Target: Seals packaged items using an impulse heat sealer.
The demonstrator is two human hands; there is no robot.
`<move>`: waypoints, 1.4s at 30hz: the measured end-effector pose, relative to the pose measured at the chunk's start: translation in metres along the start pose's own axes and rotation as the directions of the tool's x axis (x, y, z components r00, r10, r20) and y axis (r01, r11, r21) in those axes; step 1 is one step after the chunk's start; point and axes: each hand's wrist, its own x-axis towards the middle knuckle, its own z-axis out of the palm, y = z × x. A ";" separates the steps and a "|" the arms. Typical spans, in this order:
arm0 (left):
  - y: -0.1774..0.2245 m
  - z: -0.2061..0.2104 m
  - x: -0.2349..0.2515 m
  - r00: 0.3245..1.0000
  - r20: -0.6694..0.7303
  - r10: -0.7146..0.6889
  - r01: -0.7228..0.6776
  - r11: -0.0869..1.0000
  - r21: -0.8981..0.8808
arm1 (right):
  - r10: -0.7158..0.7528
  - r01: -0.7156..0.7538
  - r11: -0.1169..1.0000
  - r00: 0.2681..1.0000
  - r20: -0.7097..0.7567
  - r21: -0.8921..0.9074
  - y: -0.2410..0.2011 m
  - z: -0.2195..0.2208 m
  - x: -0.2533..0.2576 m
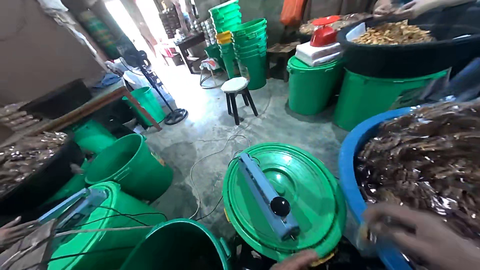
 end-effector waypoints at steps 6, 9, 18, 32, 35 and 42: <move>-0.024 0.032 0.049 0.989 -0.075 -0.130 0.107 0.962 -0.253 | 0.107 -0.082 0.847 0.994 -0.017 0.525 -0.035 0.122 -0.017; -0.042 0.029 0.042 0.903 -0.317 -0.291 0.177 0.922 -0.344 | 0.474 -0.331 0.452 0.876 0.091 0.828 -0.035 0.156 -0.014; -0.075 -0.018 0.049 0.697 -0.618 -0.363 0.267 0.932 -0.246 | 0.450 -0.363 0.835 0.882 -0.136 0.413 -0.025 0.183 0.090; -0.093 -0.097 0.091 0.595 -0.774 -0.217 0.269 0.961 -0.062 | 0.362 -0.191 0.866 0.876 0.317 -0.462 -0.104 0.158 0.144; -0.103 -0.102 0.088 0.597 -0.761 -0.255 0.229 0.963 -0.142 | 0.278 -0.190 0.882 0.949 0.150 -0.432 -0.082 0.177 0.136; -0.104 -0.120 0.092 0.413 -0.790 -0.453 0.160 0.890 -0.426 | 0.166 -0.126 0.933 0.982 0.091 -0.337 -0.072 0.177 0.126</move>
